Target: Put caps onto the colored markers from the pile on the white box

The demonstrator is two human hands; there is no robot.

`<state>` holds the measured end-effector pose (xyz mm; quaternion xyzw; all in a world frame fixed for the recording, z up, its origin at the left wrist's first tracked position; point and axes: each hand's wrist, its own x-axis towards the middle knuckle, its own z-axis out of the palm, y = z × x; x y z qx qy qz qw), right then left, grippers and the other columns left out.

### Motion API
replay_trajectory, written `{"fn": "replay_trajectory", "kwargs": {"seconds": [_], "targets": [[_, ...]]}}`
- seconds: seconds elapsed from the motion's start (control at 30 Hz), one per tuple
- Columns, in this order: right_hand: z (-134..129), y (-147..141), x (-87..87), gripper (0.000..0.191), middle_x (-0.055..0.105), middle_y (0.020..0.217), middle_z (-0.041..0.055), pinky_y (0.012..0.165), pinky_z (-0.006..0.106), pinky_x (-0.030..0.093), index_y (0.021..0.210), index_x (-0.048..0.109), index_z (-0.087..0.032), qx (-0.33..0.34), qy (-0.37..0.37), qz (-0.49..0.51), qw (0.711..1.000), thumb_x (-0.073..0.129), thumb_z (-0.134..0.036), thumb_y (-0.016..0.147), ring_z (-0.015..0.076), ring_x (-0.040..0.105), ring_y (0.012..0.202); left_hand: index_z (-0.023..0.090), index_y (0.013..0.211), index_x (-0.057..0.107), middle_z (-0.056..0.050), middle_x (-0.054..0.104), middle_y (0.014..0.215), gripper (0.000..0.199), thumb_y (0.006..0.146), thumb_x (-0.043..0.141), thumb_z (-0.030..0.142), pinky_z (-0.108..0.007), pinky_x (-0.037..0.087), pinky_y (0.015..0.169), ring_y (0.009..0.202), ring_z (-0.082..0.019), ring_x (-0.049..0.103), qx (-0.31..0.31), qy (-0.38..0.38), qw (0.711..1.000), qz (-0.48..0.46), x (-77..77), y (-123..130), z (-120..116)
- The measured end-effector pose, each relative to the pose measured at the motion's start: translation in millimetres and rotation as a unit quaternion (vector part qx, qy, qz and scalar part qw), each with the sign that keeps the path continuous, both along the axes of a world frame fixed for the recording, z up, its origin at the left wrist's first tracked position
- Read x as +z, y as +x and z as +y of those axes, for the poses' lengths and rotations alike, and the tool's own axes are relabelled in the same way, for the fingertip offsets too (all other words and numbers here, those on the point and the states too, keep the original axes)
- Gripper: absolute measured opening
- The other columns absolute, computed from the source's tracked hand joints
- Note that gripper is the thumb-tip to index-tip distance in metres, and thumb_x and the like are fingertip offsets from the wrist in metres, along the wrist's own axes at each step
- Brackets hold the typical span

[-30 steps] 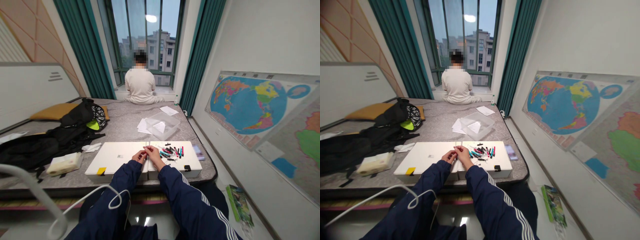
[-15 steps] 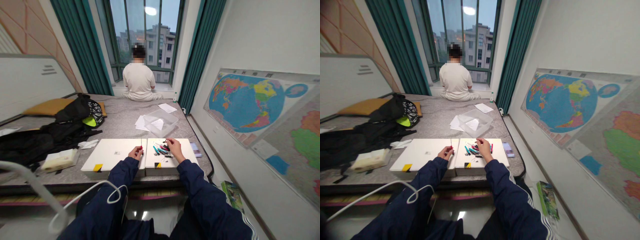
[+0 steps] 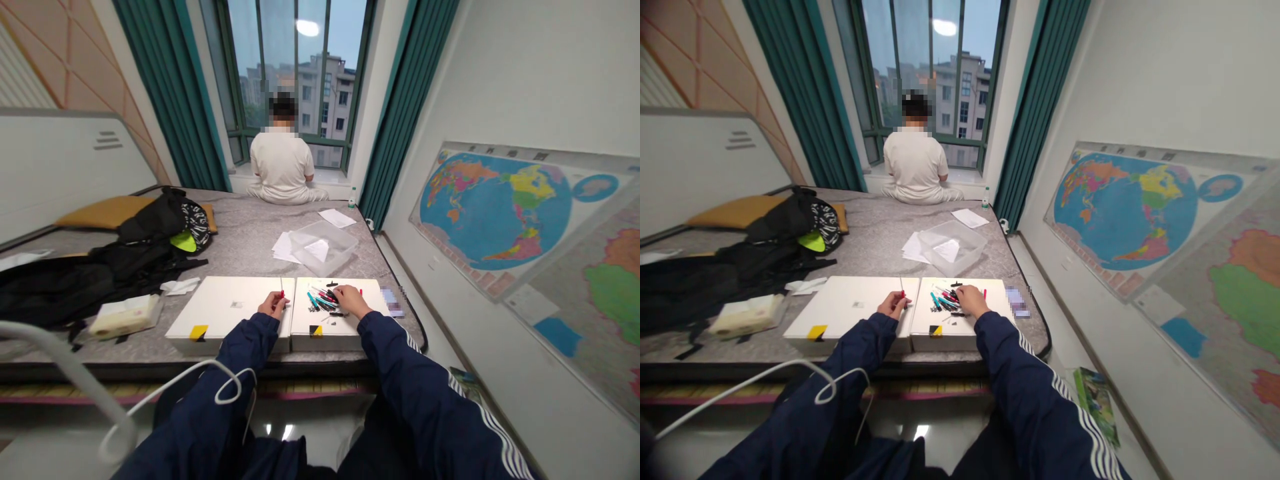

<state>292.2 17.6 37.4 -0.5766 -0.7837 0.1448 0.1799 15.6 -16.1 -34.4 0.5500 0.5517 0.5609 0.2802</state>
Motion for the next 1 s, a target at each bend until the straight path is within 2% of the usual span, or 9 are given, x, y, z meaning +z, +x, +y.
{"fn": "replay_trajectory", "kwargs": {"seconds": [0.1,0.33,0.57,0.67,0.77,0.87,0.93,1.0], "targets": [[3.9,-4.7,-4.0,0.030,0.071,0.097,0.0080,0.081,0.025,0.040,0.093,0.073,-0.018,-0.007,-0.014,0.011,1.000,0.046,-0.031,0.090,0.0188,0.062,0.089,0.019,0.093,0.057,-0.006,0.073,0.077,0.029,0.079,0.055,0.045,-0.031,0.053,0.067,0.071,-0.019,0.068,0.002,-0.004,1.000,0.021,1.6,-1.5,-0.5],[10.6,-9.1,-13.1,0.015,0.068,0.078,0.0044,0.071,0.024,0.040,0.081,0.069,-0.018,-0.060,-0.029,0.040,0.997,0.057,-0.027,0.082,0.0165,0.059,0.076,0.020,0.092,0.058,-0.005,0.072,0.076,0.029,0.079,0.054,0.045,-0.030,0.053,0.064,0.066,-0.018,0.067,0.007,-0.004,0.999,0.035,0.7,-2.1,-0.2],[11.8,-10.0,-21.8,0.002,0.067,0.073,0.0026,0.065,0.024,0.041,0.071,0.065,-0.019,-0.114,-0.021,0.108,0.987,0.065,-0.020,0.069,0.0166,0.059,0.070,0.020,0.093,0.059,-0.004,0.072,0.072,0.028,0.079,0.053,0.044,-0.029,0.052,0.062,0.062,-0.017,0.066,0.013,-0.009,0.999,0.051,3.0,-1.9,-1.5],[13.3,-12.1,-20.1,0.010,0.066,0.073,0.0016,0.065,0.024,0.042,0.075,0.063,-0.019,-0.134,0.008,0.175,0.975,0.062,-0.014,0.066,0.0157,0.059,0.069,0.021,0.094,0.059,-0.004,0.072,0.073,0.029,0.079,0.052,0.044,-0.028,0.051,0.058,0.060,-0.017,0.065,0.011,-0.011,0.998,0.058,4.1,-1.7,-2.4],[14.7,-22.4,-12.6,0.023,0.063,0.072,0.0000,0.064,0.025,0.045,0.089,0.061,-0.017,-0.155,0.008,0.294,0.943,0.062,-0.017,0.065,0.0146,0.059,0.067,0.021,0.095,0.059,-0.003,0.072,0.073,0.028,0.079,0.052,0.043,-0.028,0.051,0.060,0.061,-0.016,0.064,0.004,-0.006,0.998,0.056,6.4,-0.7,-3.7],[9.2,-41.4,-5.4,0.044,0.062,0.074,-0.0005,0.060,0.024,0.048,0.109,0.057,-0.015,-0.118,-0.059,0.448,0.884,0.064,-0.023,0.067,0.0128,0.059,0.063,0.021,0.096,0.058,-0.004,0.071,0.073,0.028,0.079,0.050,0.043,-0.028,0.050,0.060,0.063,-0.016,0.064,0.001,-0.002,0.999,0.053,12.1,0.5,-6.3],[0.1,-58.2,-5.8,0.046,0.062,0.078,0.0003,0.060,0.025,0.051,0.111,0.058,-0.016,-0.088,-0.100,0.520,0.844,0.066,-0.026,0.067,0.0119,0.059,0.064,0.021,0.094,0.057,-0.003,0.069,0.071,0.026,0.079,0.050,0.040,-0.027,0.049,0.059,0.065,-0.017,0.064,0.004,-0.001,0.999,0.040,17.2,0.6,-8.9],[-11.1,-79.1,-12.1,0.042,0.061,0.080,0.0005,0.061,0.025,0.052,0.105,0.062,-0.017,-0.078,-0.129,0.550,0.821,0.069,-0.027,0.065,0.0117,0.060,0.065,0.021,0.087,0.056,-0.001,0.065,0.063,0.019,0.077,0.048,0.035,-0.026,0.048,0.056,0.060,-0.016,0.061,0.001,-0.012,1.000,0.010,21.5,-0.5,-11.5]]}}
